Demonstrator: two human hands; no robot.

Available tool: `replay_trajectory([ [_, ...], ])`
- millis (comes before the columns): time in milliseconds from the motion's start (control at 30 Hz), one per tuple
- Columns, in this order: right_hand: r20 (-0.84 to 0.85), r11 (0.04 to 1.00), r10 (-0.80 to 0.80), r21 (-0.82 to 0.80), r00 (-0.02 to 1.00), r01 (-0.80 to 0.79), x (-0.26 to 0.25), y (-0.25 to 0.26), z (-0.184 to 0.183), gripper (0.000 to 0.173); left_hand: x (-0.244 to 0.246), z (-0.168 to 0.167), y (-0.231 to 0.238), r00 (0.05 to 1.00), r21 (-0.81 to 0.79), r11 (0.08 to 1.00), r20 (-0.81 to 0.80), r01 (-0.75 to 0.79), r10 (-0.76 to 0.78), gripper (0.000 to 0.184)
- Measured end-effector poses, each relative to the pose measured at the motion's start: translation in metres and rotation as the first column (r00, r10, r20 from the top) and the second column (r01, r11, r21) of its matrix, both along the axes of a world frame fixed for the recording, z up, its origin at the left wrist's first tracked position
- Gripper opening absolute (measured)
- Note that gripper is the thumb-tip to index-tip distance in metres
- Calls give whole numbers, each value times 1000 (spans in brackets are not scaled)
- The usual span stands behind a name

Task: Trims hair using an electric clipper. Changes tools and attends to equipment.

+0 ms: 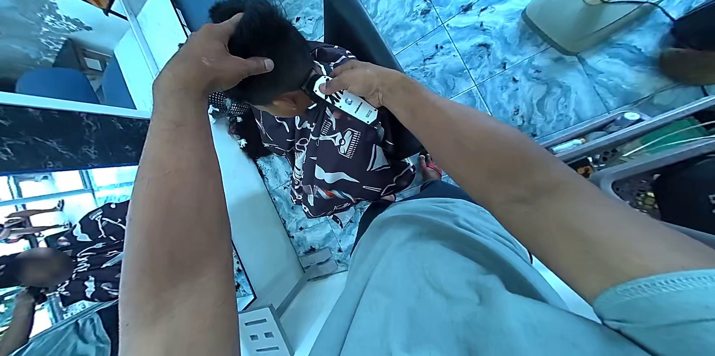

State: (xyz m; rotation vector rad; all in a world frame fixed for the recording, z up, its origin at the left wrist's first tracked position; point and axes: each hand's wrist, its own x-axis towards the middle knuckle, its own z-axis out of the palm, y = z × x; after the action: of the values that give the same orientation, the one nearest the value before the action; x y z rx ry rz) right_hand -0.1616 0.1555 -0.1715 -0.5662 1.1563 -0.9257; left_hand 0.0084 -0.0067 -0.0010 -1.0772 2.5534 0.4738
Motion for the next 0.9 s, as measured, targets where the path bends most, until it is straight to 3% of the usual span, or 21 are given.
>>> replay_trajectory([
  [100,-102,999,24,45,995,-20,1,0,3,35,1,0,-1,1000,-4,1000,4,8,-8,69],
  [233,46,999,-9,-30,999,10,0,-1,-3,34,1,-1,-3,1000,5,1000,-5,12,-12,69],
  [333,-75,1000,-1,21,997,2,4,-3,-1,31,2,0,-4,1000,7,1000,-3,15,-15,70],
  [433,59,999,-22,-40,998,25,2,-3,-2,32,0,-1,-5,1000,11,1000,-6,13,-13,71],
  [533,-92,1000,-14,1,996,15,4,-2,1,32,1,-2,-6,1000,5,1000,-5,12,-12,71],
  [667,45,998,-52,-39,998,54,2,-2,1,36,0,-3,-8,1000,8,1000,-8,12,-12,72],
  [767,-113,1000,-15,5,993,15,4,-5,1,33,2,-4,-9,1000,12,1000,-8,14,-14,71],
  [900,84,997,-45,-54,995,50,1,-3,3,36,2,-4,-11,1000,19,999,-13,25,-25,71],
])
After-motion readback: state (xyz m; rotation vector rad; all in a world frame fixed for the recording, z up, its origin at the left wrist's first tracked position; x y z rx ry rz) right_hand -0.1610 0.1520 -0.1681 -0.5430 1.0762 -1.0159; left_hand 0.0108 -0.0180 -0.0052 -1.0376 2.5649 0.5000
